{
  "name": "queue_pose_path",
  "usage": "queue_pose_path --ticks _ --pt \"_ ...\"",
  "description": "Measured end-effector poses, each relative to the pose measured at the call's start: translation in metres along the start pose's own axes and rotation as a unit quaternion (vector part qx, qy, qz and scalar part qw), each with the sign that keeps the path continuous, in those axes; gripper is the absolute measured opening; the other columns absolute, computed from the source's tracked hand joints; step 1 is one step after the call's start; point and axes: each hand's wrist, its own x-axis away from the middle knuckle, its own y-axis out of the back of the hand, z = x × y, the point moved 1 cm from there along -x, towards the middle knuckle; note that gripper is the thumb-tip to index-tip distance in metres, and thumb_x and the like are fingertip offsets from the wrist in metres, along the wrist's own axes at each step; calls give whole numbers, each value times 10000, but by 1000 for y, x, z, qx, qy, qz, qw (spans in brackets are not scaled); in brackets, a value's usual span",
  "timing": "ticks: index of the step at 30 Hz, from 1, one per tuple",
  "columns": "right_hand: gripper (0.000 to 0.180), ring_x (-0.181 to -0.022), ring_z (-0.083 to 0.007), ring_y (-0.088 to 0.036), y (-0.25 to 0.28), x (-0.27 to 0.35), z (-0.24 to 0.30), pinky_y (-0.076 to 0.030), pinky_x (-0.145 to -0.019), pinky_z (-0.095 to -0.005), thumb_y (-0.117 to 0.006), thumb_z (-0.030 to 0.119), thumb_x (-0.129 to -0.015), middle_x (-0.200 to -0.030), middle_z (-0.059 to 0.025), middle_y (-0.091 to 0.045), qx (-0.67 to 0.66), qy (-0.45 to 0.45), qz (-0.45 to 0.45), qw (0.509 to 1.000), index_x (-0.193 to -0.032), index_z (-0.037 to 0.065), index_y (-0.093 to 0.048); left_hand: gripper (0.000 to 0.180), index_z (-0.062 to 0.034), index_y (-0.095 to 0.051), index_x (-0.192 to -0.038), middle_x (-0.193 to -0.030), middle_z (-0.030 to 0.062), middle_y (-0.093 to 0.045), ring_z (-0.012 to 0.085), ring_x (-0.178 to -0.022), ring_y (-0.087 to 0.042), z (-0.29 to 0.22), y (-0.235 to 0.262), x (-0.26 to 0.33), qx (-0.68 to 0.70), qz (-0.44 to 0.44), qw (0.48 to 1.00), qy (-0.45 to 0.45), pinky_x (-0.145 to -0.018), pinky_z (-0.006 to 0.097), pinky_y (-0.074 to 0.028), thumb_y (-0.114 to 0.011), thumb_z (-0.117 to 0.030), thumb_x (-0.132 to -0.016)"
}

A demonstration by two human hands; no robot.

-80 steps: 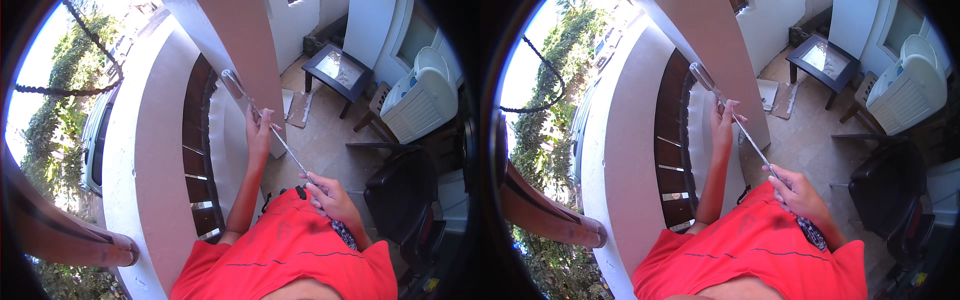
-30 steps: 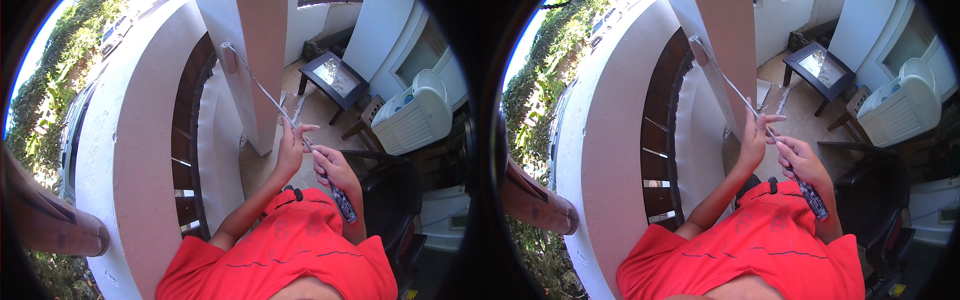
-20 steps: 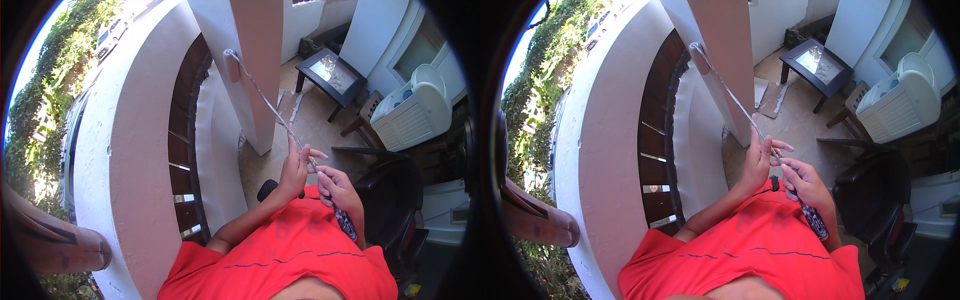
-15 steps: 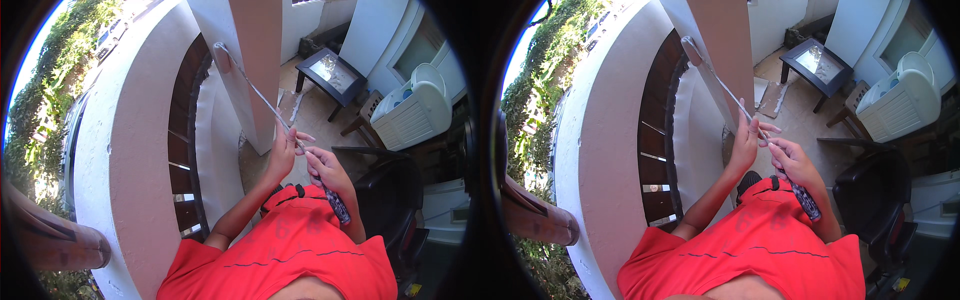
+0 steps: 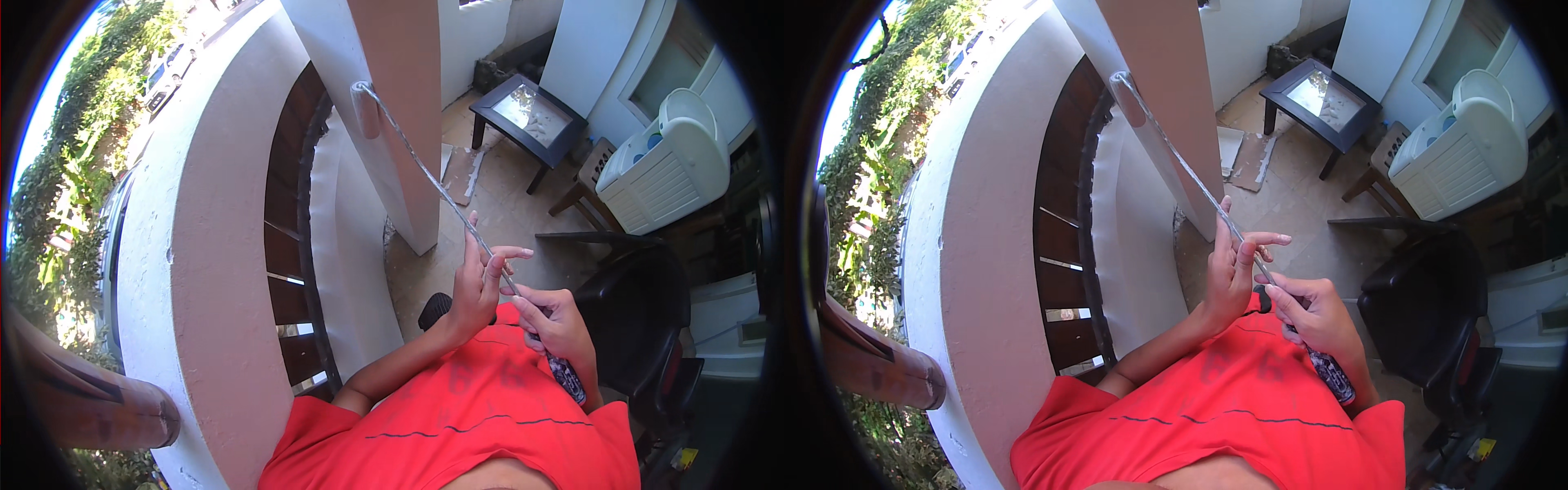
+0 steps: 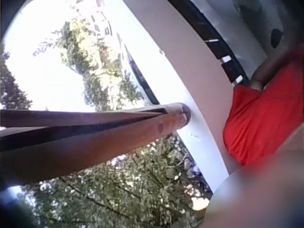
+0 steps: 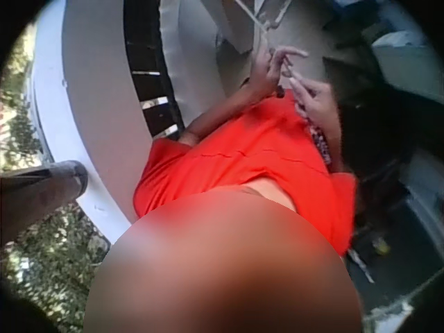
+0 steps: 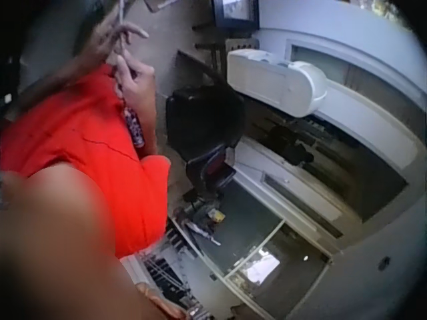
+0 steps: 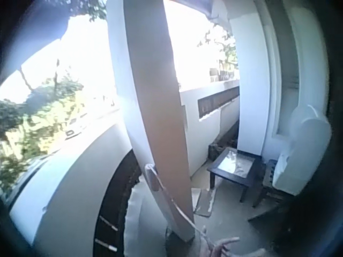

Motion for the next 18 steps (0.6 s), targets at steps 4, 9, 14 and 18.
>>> queue_pose_path --ticks 4,9,14,18 --pt "272 -461 -39 -340 -2 5 3 -316 -399 -203 -451 93 -937 -586 32 -387 0 10 -11 1000 -1146 -38 -565 688 64 47 -1378 -945 95 -649 101 -704 -535 -2 -3 -2 1 8 999 -32 -667 223 -454 -336 -340 -973" --pt "276 -455 -38 -351 -2 2 8 -328 -410 -199 -446 98 -941 -587 33 -392 30 30 -18 999 -1153 -34 -562 686 59 63 -1377 -907 87 -657 116 -670 -569 -11 5 -7 -58 26 998 -30 -623 235 -469 -316 -346 -976" --pt "274 -444 -34 -356 5 -6 12 -327 -414 -194 -439 101 -944 -593 31 -397 50 48 -3 998 -1150 -32 -562 693 78 63 -1365 -812 92 -665 174 -647 -641 -25 8 -17 -167 52 984 37 -601 262 -488 -298 -365 -974" --pt "272 -441 -32 -353 4 -17 19 -324 -413 -193 -432 97 -945 -591 31 -397 74 63 5 995 -1147 -29 -565 696 81 54 -1363 -796 93 -665 208 -663 -649 -25 17 -26 -240 43 968 62 -603 290 -494 -303 -369 -971"
